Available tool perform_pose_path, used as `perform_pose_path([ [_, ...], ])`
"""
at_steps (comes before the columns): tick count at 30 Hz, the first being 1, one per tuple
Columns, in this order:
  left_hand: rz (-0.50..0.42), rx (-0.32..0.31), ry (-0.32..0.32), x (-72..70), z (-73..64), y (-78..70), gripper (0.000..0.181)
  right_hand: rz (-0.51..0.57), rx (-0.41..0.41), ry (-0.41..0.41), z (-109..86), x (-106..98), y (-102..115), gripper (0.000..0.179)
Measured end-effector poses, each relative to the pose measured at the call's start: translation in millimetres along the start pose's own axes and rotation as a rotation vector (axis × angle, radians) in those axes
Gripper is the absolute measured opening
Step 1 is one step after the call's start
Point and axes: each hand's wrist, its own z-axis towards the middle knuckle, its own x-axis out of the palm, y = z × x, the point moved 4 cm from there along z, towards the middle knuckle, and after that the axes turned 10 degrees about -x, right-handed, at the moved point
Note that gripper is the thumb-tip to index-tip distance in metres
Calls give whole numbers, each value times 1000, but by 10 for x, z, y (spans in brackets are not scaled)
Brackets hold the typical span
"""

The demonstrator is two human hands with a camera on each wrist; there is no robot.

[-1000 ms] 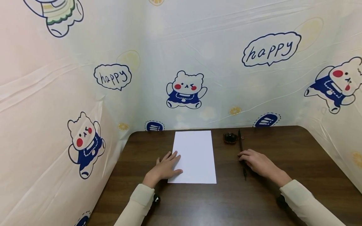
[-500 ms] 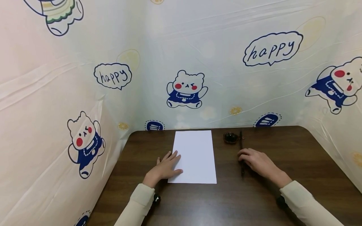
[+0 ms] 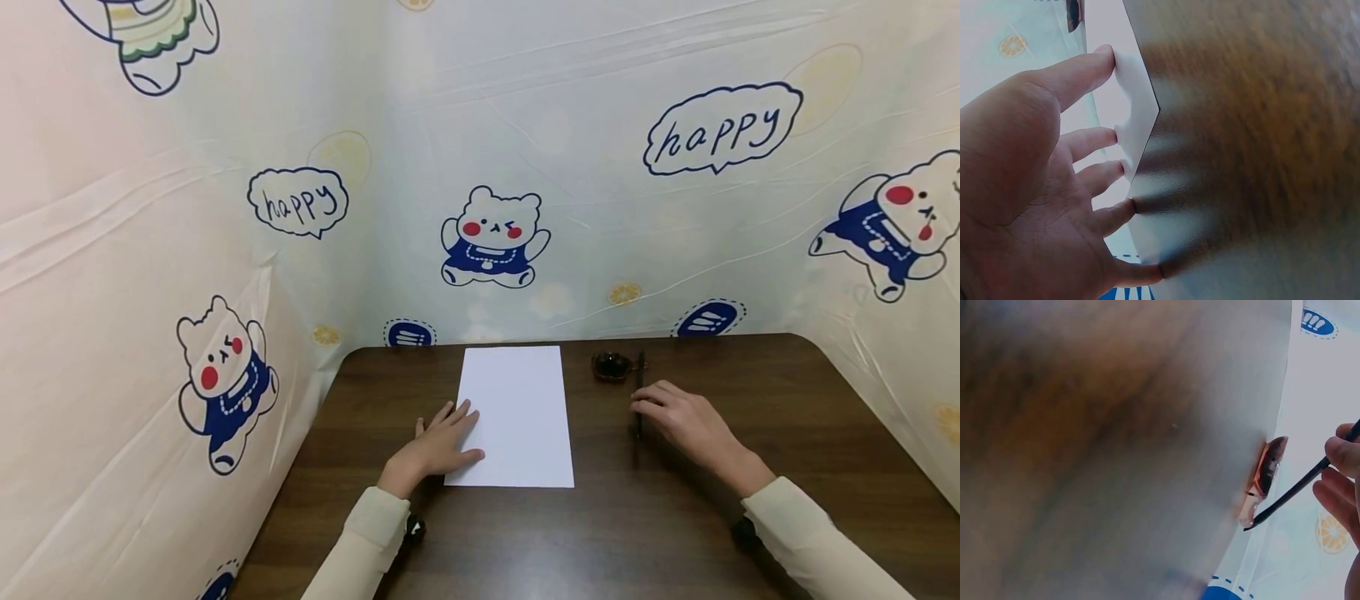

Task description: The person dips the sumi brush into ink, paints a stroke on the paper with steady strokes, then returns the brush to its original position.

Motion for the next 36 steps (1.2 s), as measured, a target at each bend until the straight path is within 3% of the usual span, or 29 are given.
perform_pose_path([
  [3, -3, 4, -3, -8, 0, -7, 75, -14, 5, -14, 35, -45, 4, 55],
  [21, -3, 1, 4, -12, -18, -7, 75, -40, -13, -156, 143, -270, 11, 44],
  [36, 3, 1, 5, -9, -15, -11, 75, -61, 20, -260, 217, -425, -3, 39],
])
